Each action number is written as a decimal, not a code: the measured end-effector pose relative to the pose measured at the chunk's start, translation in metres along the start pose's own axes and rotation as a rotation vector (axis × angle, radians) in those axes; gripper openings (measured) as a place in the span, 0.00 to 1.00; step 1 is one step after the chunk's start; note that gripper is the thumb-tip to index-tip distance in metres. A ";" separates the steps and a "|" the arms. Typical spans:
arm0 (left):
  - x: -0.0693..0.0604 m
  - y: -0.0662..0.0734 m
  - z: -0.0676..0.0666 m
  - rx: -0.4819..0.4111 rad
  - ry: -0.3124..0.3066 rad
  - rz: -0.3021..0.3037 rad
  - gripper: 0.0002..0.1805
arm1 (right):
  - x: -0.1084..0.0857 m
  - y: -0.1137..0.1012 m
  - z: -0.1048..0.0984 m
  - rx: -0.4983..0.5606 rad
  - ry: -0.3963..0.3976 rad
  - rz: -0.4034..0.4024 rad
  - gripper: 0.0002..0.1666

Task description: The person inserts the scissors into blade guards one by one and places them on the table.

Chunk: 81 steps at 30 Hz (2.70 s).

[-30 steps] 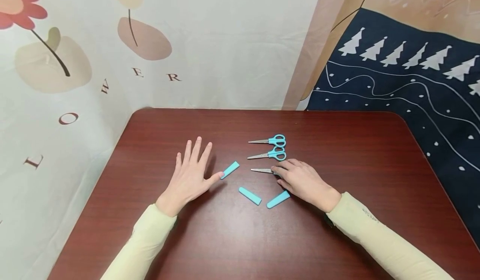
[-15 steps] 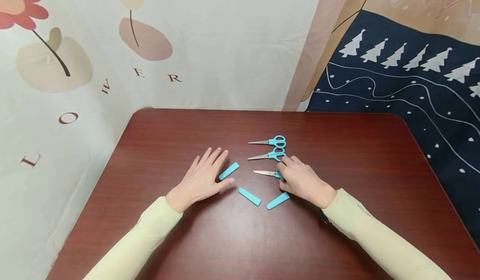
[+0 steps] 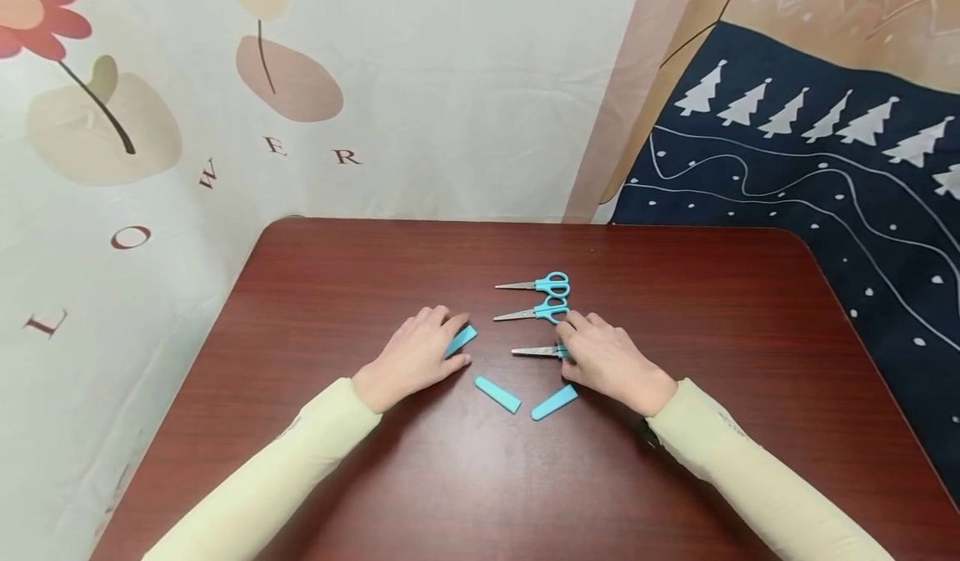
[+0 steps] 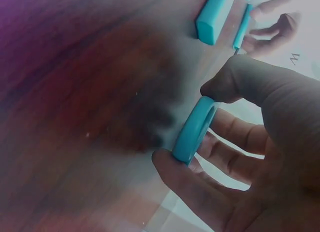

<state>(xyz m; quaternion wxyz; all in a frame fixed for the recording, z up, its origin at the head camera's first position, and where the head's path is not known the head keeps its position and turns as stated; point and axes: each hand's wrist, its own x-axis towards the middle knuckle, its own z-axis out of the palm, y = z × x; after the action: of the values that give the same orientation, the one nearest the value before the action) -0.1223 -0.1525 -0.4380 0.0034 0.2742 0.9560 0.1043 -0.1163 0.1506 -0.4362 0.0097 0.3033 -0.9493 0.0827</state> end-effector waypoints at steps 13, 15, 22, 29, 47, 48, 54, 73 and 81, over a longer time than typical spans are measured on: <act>0.004 -0.003 0.002 -0.125 -0.019 0.012 0.13 | -0.010 0.006 -0.008 0.004 0.051 0.055 0.14; 0.005 -0.002 0.002 -0.143 -0.016 0.015 0.14 | -0.012 0.006 -0.009 0.015 0.047 0.073 0.14; 0.005 -0.002 0.004 -0.191 -0.012 0.018 0.14 | -0.018 0.010 -0.009 0.035 0.067 0.091 0.14; 0.006 -0.006 0.007 -0.290 -0.043 -0.013 0.13 | -0.021 0.012 -0.007 0.054 0.097 0.090 0.16; 0.005 -0.018 0.009 -0.451 -0.059 -0.014 0.12 | -0.023 0.013 -0.006 0.082 0.079 0.095 0.17; 0.005 -0.017 0.009 -0.445 -0.063 -0.017 0.11 | -0.023 0.013 -0.006 0.085 0.081 0.092 0.17; 0.005 -0.014 0.008 -0.416 -0.081 -0.015 0.08 | -0.023 0.014 -0.006 0.120 0.091 0.076 0.16; -0.005 0.003 0.004 -0.453 0.030 0.047 0.08 | -0.023 0.005 -0.007 0.224 0.154 0.074 0.15; -0.010 0.011 0.001 -0.489 0.107 0.007 0.11 | -0.022 -0.001 -0.006 0.219 0.182 0.046 0.17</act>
<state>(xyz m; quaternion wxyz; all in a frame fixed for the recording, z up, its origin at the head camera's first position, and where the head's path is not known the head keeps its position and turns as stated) -0.1086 -0.1485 -0.4372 0.0185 0.2624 0.9003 0.3468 -0.0981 0.1634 -0.4320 0.0608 0.2720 -0.9364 0.2132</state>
